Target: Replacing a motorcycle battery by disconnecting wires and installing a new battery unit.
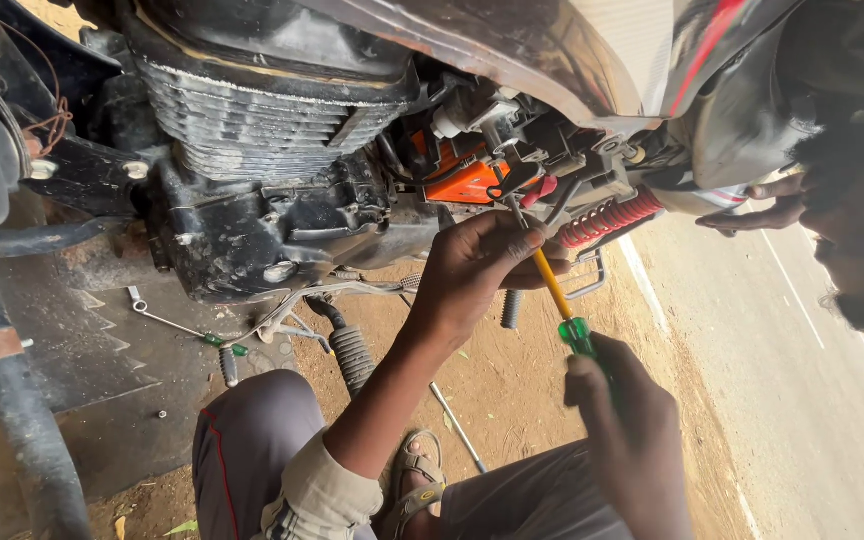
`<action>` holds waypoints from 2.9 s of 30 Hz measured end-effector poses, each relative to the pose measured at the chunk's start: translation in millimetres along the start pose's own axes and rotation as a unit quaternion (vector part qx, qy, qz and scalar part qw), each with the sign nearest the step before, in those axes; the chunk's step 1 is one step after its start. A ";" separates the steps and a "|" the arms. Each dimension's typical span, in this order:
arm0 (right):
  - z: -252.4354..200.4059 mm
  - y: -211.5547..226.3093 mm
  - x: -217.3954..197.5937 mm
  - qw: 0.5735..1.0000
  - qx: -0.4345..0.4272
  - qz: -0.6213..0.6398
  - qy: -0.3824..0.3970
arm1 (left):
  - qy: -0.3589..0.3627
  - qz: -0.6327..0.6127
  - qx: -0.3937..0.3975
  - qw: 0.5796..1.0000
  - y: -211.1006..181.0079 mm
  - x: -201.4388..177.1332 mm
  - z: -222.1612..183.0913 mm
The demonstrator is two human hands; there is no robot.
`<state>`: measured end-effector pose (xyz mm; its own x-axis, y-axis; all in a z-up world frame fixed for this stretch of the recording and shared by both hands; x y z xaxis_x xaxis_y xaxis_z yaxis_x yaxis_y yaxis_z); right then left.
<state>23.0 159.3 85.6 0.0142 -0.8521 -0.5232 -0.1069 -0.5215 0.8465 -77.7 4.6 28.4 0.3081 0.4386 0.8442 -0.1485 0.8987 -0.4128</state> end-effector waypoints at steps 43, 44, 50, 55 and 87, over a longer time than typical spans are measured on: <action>0.3 -41.0 10.5 0.928 0.224 0.296 -0.032 | 0.183 0.003 -0.138 0.973 28.5 30.5 -34.7; -2.2 -40.3 11.4 0.915 0.248 0.313 -0.054 | 0.176 0.017 -0.138 0.974 26.1 30.4 -35.8; 14.4 -68.8 7.8 0.884 0.154 0.435 0.074 | 0.125 0.031 -0.179 0.975 19.7 38.8 -35.5; 20.0 -64.8 9.0 0.929 0.150 0.326 0.094 | 0.108 0.289 -0.107 0.945 13.8 7.3 -29.5; 140.7 -63.3 -45.0 0.958 -0.188 0.190 0.105 | -0.277 0.461 0.110 0.836 61.9 -50.9 -19.9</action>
<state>-110.8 236.8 41.7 0.2491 -0.9531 -0.1721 0.2216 -0.1169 0.9681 -83.8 37.9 -47.0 -0.5061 0.8235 0.2565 -0.2717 0.1300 -0.9536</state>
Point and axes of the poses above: each hand's wrist, its own z-axis towards the middle knuckle, its own x-axis out of the palm, y = z × x, the point moved 8 cm from there along z, towards the middle knuckle, and after that the axes turned 2 degrees about -y, right-handed, at the moved point
